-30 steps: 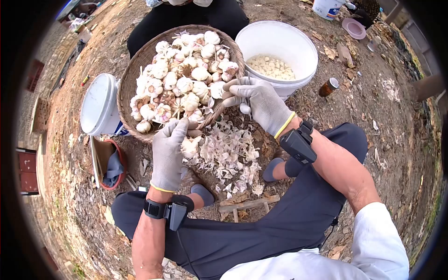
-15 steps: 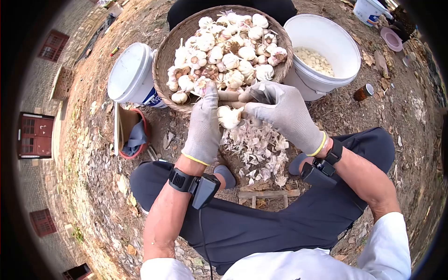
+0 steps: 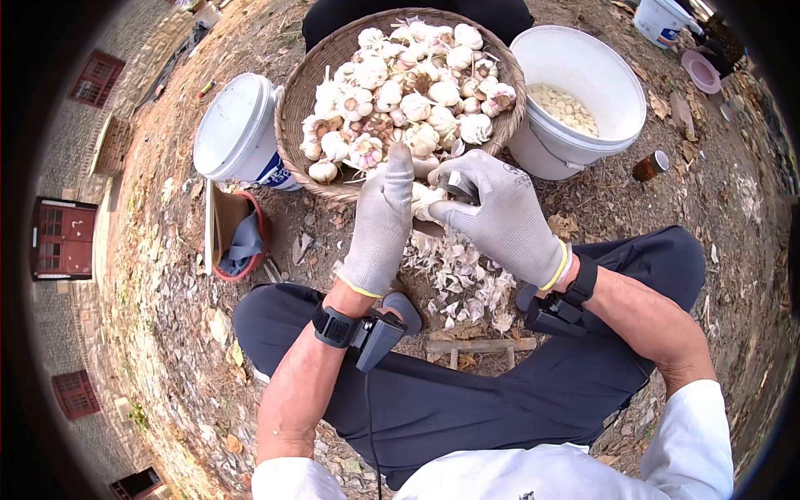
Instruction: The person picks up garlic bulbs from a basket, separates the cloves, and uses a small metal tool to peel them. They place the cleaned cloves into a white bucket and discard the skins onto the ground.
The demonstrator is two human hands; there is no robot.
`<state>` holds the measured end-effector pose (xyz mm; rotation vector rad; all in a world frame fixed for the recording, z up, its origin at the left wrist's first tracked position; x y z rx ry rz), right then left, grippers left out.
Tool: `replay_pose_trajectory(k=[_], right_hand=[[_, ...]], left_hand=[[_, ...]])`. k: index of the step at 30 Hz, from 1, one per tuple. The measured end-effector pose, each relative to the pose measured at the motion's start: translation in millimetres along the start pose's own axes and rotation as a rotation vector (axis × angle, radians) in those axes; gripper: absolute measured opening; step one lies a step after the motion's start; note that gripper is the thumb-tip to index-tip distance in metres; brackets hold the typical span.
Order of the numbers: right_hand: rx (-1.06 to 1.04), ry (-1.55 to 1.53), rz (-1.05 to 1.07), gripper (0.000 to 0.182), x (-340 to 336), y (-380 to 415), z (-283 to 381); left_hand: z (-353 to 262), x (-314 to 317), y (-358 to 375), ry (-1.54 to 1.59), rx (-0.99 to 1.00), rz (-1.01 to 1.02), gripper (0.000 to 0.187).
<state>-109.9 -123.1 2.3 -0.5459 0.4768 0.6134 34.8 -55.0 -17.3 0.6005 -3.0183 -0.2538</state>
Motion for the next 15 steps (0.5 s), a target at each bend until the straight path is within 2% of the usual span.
replay_pose_trajectory(k=[8,9,11,13,14,15], right_hand=[[0.118,-0.139,0.07,0.028,8.2,2.1,-0.1],[0.193,-0.225,0.087,0.026,12.9,4.0,-4.5],[0.262,-0.31,0.101,0.024,18.9,4.9,-7.9],[0.322,-0.4,0.069,0.021,21.6,5.8,-10.6],[0.335,-0.405,0.037,0.02,28.5,7.2,-19.3],[0.332,-0.405,0.035,0.02,28.8,6.0,-17.8]], left_hand=[[6.4,1.6,6.7,-0.085,-0.061,0.008,0.086],[7.1,1.9,8.2,-0.084,-0.069,-0.017,0.086],[11.7,4.3,7.7,-0.084,-0.068,-0.05,0.082],[5.5,4.3,6.9,-0.258,0.058,-0.143,0.072],[10.6,5.1,9.0,-0.237,-0.028,-0.165,0.064],[9.3,6.4,9.2,-0.238,-0.025,-0.165,0.064]])
Point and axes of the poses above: each hand's wrist, its own y-axis away from the middle knuckle, its own x-axis out of the palm, z = x × y, the point moved 6 cm from there along -y, towards the middle knuckle, and after that the axes turned 5 degrees about y, right-handed, at the moved point
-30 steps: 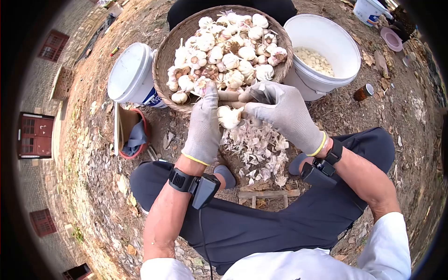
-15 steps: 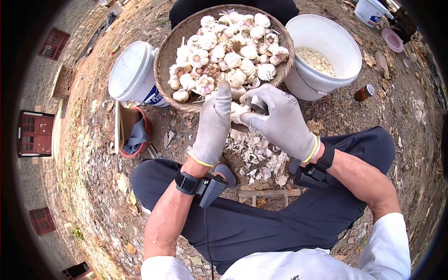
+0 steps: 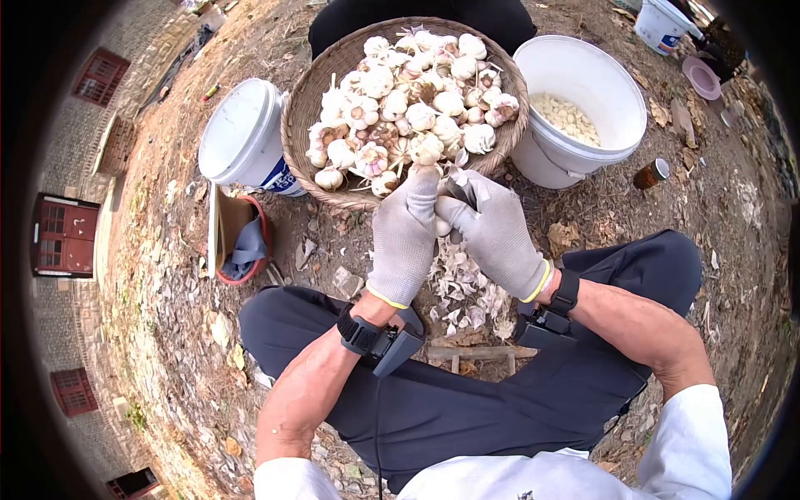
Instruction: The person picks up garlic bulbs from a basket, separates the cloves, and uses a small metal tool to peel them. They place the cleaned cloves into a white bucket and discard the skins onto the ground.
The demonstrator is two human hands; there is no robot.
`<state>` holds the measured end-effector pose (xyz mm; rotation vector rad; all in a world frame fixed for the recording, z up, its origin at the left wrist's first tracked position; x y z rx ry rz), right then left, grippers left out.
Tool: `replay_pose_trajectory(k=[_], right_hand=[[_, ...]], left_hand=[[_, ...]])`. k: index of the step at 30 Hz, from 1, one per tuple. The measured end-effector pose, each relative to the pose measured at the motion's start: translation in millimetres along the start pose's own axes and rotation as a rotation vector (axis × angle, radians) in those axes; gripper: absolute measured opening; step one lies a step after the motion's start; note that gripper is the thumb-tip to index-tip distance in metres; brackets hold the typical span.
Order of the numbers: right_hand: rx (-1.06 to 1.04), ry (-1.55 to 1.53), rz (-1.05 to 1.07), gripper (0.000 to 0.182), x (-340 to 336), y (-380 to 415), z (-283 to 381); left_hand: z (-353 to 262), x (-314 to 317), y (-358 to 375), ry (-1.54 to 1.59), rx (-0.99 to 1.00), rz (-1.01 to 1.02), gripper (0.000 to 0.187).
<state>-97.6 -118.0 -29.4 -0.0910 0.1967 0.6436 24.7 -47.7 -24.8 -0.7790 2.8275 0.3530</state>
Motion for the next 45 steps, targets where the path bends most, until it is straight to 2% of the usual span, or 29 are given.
replay_pose_trajectory(k=[2,10,12,13,15,17,22,24,26,31,36,45], right_hand=[[0.027,0.011,-0.029,0.02,-0.6,0.4,0.6],[0.035,0.064,-0.097,0.021,-0.9,-4.7,-2.9],[0.052,0.069,-0.089,0.021,-1.1,-6.3,-7.7],[0.024,0.058,-0.099,0.02,-1.6,-7.0,-7.6],[-0.002,0.049,-0.104,0.02,-4.8,-7.2,-3.9],[0.251,-0.271,0.062,0.021,-1.6,-7.2,-9.2],[0.268,-0.338,0.12,0.021,-9.0,-9.9,-4.1],[0.299,-0.375,0.17,0.019,-9.2,-11.0,-5.2],[0.326,-0.397,0.187,0.017,-14.0,-13.4,-15.3],[0.311,-0.525,0.278,0.018,-18.0,-13.0,-17.5],[0.304,-0.46,0.276,0.019,-22.0,-11.8,-6.2],[0.33,-0.552,0.208,0.015,-22.3,-12.1,-22.7]], left_hand=[[-7.7,1.1,1.5,-0.051,0.099,-0.021,0.06],[-7.4,6.9,5.5,-0.112,0.194,-0.025,0.043],[-16.8,11.2,11.4,-0.164,0.378,-0.051,0.04],[-17.5,11.1,11.4,-0.164,0.377,-0.05,0.04],[-12.7,12.5,9.6,-0.129,0.242,0.014,0.039],[-15.1,9.7,5.6,-0.113,0.209,0.043,0.039],[-0.4,1.0,-3.2,-0.05,0.074,0.077,0.045],[1.3,-2.9,-5.3,-0.056,0.103,0.085,0.046],[-1.3,-1.5,-3.0,0.13,-0.068,0.145,0.046],[0.3,-3.0,-7.5,0.178,-0.08,0.199,0.042],[-1.9,-3.4,-8.4,0.231,-0.066,0.252,0.034],[-1.7,-0.5,-10.4,0.219,0.014,0.275,0.035]])
Point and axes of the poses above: each hand's wrist, its own y-axis away from the middle knuckle, its own x-axis out of the palm, z = x × y, the point moved 6 cm from there along -y, towards the middle knuckle, and after that the axes turned 5 degrees about y, right-handed, at the moved point
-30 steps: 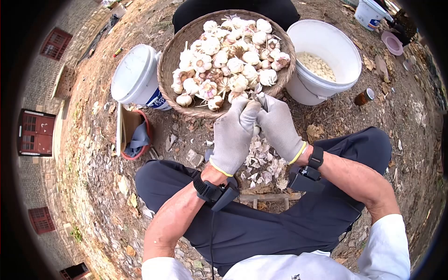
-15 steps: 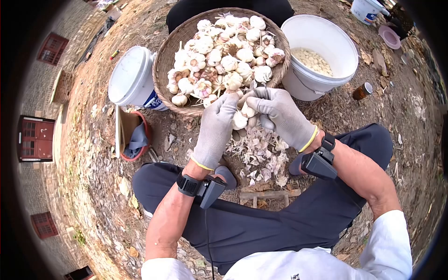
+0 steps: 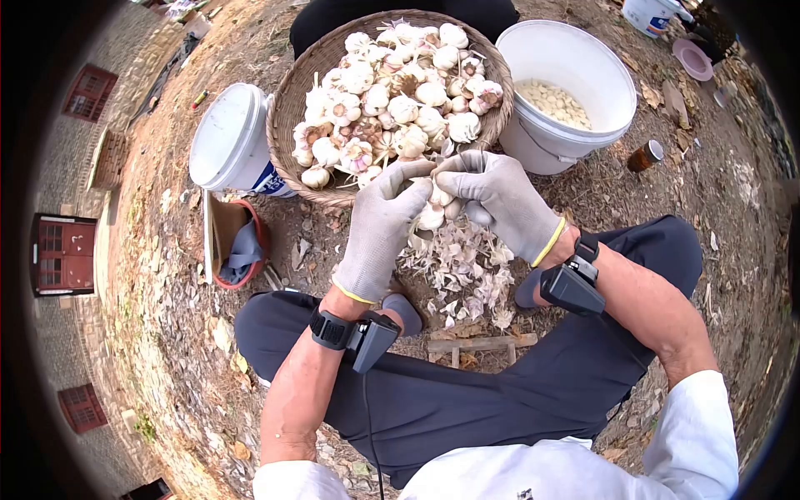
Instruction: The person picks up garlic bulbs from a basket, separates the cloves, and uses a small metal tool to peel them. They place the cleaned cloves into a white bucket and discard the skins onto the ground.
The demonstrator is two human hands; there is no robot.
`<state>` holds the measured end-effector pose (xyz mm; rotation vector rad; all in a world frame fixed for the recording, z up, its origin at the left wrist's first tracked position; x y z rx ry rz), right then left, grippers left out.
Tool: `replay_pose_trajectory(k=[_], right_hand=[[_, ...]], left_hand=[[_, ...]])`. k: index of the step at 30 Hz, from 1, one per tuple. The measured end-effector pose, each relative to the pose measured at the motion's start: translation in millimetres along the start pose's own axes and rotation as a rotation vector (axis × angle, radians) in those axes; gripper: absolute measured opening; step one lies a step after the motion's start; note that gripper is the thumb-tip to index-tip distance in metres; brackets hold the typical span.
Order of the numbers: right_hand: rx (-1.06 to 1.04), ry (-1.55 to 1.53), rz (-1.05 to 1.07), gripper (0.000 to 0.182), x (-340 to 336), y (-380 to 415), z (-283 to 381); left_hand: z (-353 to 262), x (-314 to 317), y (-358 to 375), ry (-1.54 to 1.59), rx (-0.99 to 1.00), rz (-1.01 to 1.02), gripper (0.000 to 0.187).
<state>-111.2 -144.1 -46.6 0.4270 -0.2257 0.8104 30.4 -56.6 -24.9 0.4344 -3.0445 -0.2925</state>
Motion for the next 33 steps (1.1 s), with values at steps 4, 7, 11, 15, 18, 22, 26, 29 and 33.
replay_pose_trajectory(k=[4,7,11,15,18,22,26,29,33], right_hand=[[0.012,0.0,-0.048,0.015,-1.7,3.0,0.9],[0.024,0.038,-0.045,0.013,-2.8,3.1,2.7],[0.006,0.064,-0.035,0.011,-1.0,4.4,7.1],[-0.022,0.147,-0.037,0.015,-0.8,6.3,9.9],[-0.027,0.219,-0.043,0.018,0.7,7.7,12.1],[-0.195,0.449,-0.076,0.024,7.1,7.0,18.8],[-0.273,0.61,-0.093,0.029,5.4,2.9,13.6],[-0.286,0.604,-0.098,0.034,4.9,3.3,13.8],[-0.207,0.487,-0.05,0.027,4.2,4.8,12.6]], left_hand=[[-5.6,3.8,2.9,-0.012,0.017,0.015,0.035],[-1.2,2.7,2.9,0.028,-0.007,0.002,0.034],[3.0,-1.6,2.2,0.047,-0.013,-0.043,0.032],[0.4,-4.3,2.0,0.034,-0.057,-0.06,0.027],[4.9,-8.3,2.0,0.076,-0.08,-0.081,0.022],[4.1,-14.5,0.8,0.074,-0.06,-0.127,0.019],[7.1,-16.7,1.7,0.038,-0.073,-0.149,0.017],[13.5,-20.6,-0.8,0.072,-0.07,-0.135,0.016],[9.1,-15.6,3.9,0.2,-0.146,-0.104,0.015]])
Point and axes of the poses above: each hand's wrist, its own y-axis away from the middle knuckle, its own x-axis out of the palm, z = x × y, the point moved 6 cm from there along -y, towards the middle knuckle, and after that the axes turned 5 degrees about y, right-handed, at the moved point
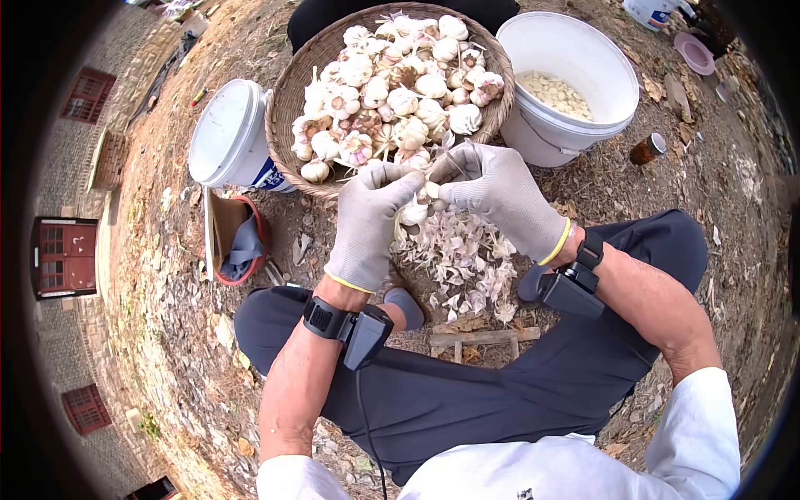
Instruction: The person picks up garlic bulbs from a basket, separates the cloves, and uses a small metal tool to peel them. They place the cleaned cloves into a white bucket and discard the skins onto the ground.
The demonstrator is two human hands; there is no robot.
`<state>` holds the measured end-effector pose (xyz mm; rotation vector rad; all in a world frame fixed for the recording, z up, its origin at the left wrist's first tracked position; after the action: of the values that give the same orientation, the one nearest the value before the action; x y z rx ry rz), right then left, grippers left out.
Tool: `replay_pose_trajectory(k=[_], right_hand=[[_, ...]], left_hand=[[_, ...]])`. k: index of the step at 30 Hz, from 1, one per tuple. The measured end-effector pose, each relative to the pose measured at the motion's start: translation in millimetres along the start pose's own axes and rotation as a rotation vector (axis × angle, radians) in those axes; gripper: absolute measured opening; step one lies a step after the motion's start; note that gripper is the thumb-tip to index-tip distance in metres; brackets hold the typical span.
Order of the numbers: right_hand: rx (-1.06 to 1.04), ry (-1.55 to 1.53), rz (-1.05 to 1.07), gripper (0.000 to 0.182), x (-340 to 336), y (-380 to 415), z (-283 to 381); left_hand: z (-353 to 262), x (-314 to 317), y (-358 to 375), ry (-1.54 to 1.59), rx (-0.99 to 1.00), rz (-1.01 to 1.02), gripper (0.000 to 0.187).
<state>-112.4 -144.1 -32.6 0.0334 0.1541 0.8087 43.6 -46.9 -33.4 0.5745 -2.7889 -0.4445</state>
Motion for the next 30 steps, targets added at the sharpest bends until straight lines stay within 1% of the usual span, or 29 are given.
replay_pose_trajectory(k=[1,2,4,6,10,11,14,16,18,23,25,26,28,29,30], right_hand=[[0.038,-0.139,0.022,0.025,1.2,0.5,-0.9],[0.038,-0.139,0.022,0.025,0.3,0.8,1.7],[0.145,-0.239,0.048,0.024,2.2,2.7,-0.1],[0.131,-0.209,0.05,0.025,4.6,2.9,-2.4],[0.122,-0.149,0.064,0.026,6.8,3.0,-6.2],[0.122,-0.149,0.064,0.026,7.8,3.0,-5.7],[0.162,-0.172,0.047,0.025,10.8,5.1,-3.0],[0.231,-0.21,0.047,0.024,10.5,8.2,1.1],[0.252,-0.215,0.055,0.023,8.3,6.7,3.0],[0.262,-0.257,0.056,0.02,8.3,7.5,-4.0],[0.277,-0.376,0.054,0.018,8.4,6.5,-9.1],[0.276,-0.376,0.053,0.018,5.6,4.9,-14.2],[0.263,-0.444,0.121,0.017,3.1,2.8,-19.0],[0.263,-0.444,0.121,0.017,1.9,3.6,-22.0],[0.266,-0.523,0.112,0.016,2.0,5.5,-20.8]], left_hand=[[0.9,-0.6,-0.5,0.0,0.0,0.0,0.015],[2.2,-1.5,-1.7,-0.002,0.002,0.0,0.016],[3.1,-2.0,-2.4,-0.005,0.003,0.0,0.016],[-3.4,-2.9,-1.8,-0.101,0.1,-0.035,0.017],[-6.9,1.1,1.5,-0.155,0.093,-0.056,0.017],[-8.3,1.1,1.7,-0.209,0.117,-0.073,0.018],[-9.4,4.2,4.3,-0.3,0.167,-0.109,0.019],[-9.8,6.2,5.3,-0.336,0.193,-0.128,0.02],[-15.7,8.7,6.5,-0.501,0.291,-0.153,0.021],[-6.1,4.4,-0.3,-0.46,0.307,-0.112,0.023],[-8.7,5.3,0.4,-0.469,0.307,-0.115,0.023],[-10.1,5.9,1.3,-0.446,0.294,-0.117,0.024],[-13.2,7.3,3.1,-0.423,0.282,-0.119,0.024],[-11.7,7.5,3.0,-0.358,0.229,-0.108,0.024],[-8.9,7.4,2.9,-0.294,0.176,-0.096,0.024]])
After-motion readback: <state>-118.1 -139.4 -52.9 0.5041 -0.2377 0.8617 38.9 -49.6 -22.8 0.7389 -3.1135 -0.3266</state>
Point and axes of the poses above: each hand's wrist, its own y-axis away from the middle knuckle, its own x-axis out of the palm, z = x × y, the point moved 6 cm from there along -y, towards the middle knuckle, and after that the axes turned 5 degrees about y, right-handed, at the moved point
